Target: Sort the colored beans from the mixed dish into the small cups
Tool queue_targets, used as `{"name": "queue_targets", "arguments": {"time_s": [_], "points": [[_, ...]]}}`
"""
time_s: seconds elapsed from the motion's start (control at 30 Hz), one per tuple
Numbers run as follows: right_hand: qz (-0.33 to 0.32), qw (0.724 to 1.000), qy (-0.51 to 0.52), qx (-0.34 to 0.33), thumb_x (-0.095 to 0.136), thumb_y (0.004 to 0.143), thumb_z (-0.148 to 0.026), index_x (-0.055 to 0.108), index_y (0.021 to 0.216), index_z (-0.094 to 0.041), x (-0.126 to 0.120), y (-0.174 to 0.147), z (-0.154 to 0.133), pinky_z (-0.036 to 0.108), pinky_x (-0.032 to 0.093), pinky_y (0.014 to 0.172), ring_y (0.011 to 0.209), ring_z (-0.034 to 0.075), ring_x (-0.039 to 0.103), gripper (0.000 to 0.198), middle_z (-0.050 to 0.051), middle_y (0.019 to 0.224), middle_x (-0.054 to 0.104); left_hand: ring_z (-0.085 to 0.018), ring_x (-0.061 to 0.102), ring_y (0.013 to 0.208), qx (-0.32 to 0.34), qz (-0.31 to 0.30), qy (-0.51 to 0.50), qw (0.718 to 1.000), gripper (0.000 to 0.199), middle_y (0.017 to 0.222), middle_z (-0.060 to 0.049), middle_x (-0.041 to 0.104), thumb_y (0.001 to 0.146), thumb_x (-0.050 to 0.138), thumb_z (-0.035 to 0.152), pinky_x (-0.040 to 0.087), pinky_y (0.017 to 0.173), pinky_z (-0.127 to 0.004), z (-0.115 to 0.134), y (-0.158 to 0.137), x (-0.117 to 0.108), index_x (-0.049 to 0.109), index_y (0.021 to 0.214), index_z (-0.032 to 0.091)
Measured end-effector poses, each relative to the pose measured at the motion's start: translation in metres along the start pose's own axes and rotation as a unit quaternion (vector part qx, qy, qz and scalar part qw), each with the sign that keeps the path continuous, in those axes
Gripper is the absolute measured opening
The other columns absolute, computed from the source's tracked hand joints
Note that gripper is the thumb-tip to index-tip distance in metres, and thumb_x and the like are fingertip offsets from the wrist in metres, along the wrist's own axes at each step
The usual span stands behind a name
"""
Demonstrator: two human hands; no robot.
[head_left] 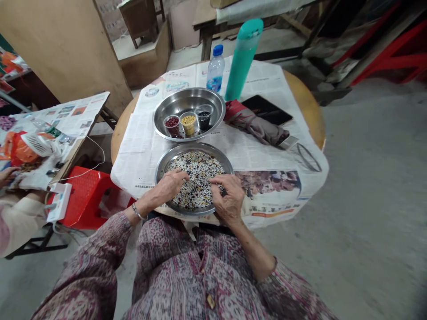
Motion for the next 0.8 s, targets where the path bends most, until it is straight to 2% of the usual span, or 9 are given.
{"name": "queue_targets", "arguments": {"time_s": [0.1,0.17,0.27,0.37,0.47,0.57,0.7,0.8], "points": [[0.007,1.000,0.006,-0.009,0.054,0.085,-0.017,0.066,0.081,-0.023,0.000,-0.001,0.000,0.039,0.048,0.086,0.082,0.020,0.066,0.014,0.003,0.082,0.073,-0.019,0.059,0.108,0.102,-0.046,-0.034,0.993,0.020,0.113,-0.006,0.062,0.097,0.055,0.024,0.048,0.102,-0.036,0.020,-0.007,0.005,0.062,0.116,0.022],[0.010,1.000,0.014,-0.018,0.054,0.085,-0.016,0.066,0.082,-0.023,0.000,-0.001,0.001,0.038,0.048,0.085,0.082,0.020,0.065,0.014,0.003,0.082,0.073,-0.023,0.052,0.122,0.152,-0.051,-0.006,0.987,0.031,0.130,-0.009,0.057,0.093,0.063,0.030,0.044,0.108,-0.039,0.031,-0.002,0.010,0.059,0.123,0.022],[0.015,1.000,0.023,-0.014,0.055,0.085,-0.016,0.067,0.083,-0.023,0.000,-0.001,0.001,0.039,0.049,0.085,0.083,0.021,0.065,0.014,0.004,0.084,0.072,-0.029,0.036,0.139,0.174,-0.028,0.079,0.981,0.042,0.151,-0.009,0.043,0.092,0.065,0.033,0.034,0.116,-0.049,0.039,0.018,0.018,0.055,0.132,0.024],[0.022,0.999,0.025,-0.007,0.055,0.085,-0.016,0.067,0.084,-0.023,0.001,-0.001,0.001,0.039,0.049,0.086,0.086,0.020,0.066,0.014,0.004,0.086,0.073,-0.030,0.028,0.145,0.184,-0.008,0.138,0.973,0.043,0.156,-0.007,0.037,0.094,0.060,0.029,0.026,0.120,-0.054,0.037,0.042,0.021,0.051,0.136,0.026],[0.032,0.999,0.023,-0.020,0.056,0.085,-0.015,0.067,0.085,-0.023,0.002,-0.001,0.002,0.038,0.049,0.086,0.086,0.020,0.065,0.014,0.003,0.085,0.073,-0.030,0.035,0.140,0.156,0.014,0.169,0.973,0.032,0.148,-0.009,0.045,0.098,0.052,0.025,0.034,0.115,-0.051,0.029,0.058,0.017,0.056,0.129,0.022],[0.035,0.999,0.021,-0.031,0.057,0.084,-0.013,0.068,0.085,-0.023,0.002,-0.002,0.004,0.038,0.049,0.085,0.085,0.020,0.065,0.015,0.003,0.085,0.072,-0.025,0.050,0.121,0.101,0.020,0.182,0.978,0.025,0.128,-0.011,0.055,0.099,0.042,0.015,0.048,0.100,-0.040,0.020,0.059,0.004,0.060,0.116,0.018],[0.032,0.998,0.025,-0.040,0.057,0.084,-0.011,0.068,0.087,-0.023,0.002,-0.002,0.004,0.038,0.049,0.085,0.084,0.020,0.065,0.016,0.002,0.085,0.072,-0.023,0.056,0.106,0.004,0.013,0.193,0.981,0.027,0.113,-0.010,0.058,0.097,0.036,0.006,0.051,0.085,-0.034,0.011,0.036,-0.015,0.058,0.109,0.016],[0.039,0.998,0.019,-0.035,0.061,0.083,-0.012,0.068,0.089,-0.023,0.001,-0.002,0.003,0.037,0.049,0.085,0.087,0.019,0.064,0.014,0.003,0.089,0.070,-0.022,0.057,0.100,-0.048,0.002,0.171,0.984,0.014,0.109,-0.009,0.058,0.100,0.048,0.025,0.050,0.084,-0.035,0.009,0.007,-0.026,0.055,0.107,0.015]]}}
Point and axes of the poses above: each hand's wrist, its own y-axis towards the middle knuckle, its own x-axis out of the palm, z = x × y, the point moved 1 cm from there along y, towards the middle knuckle
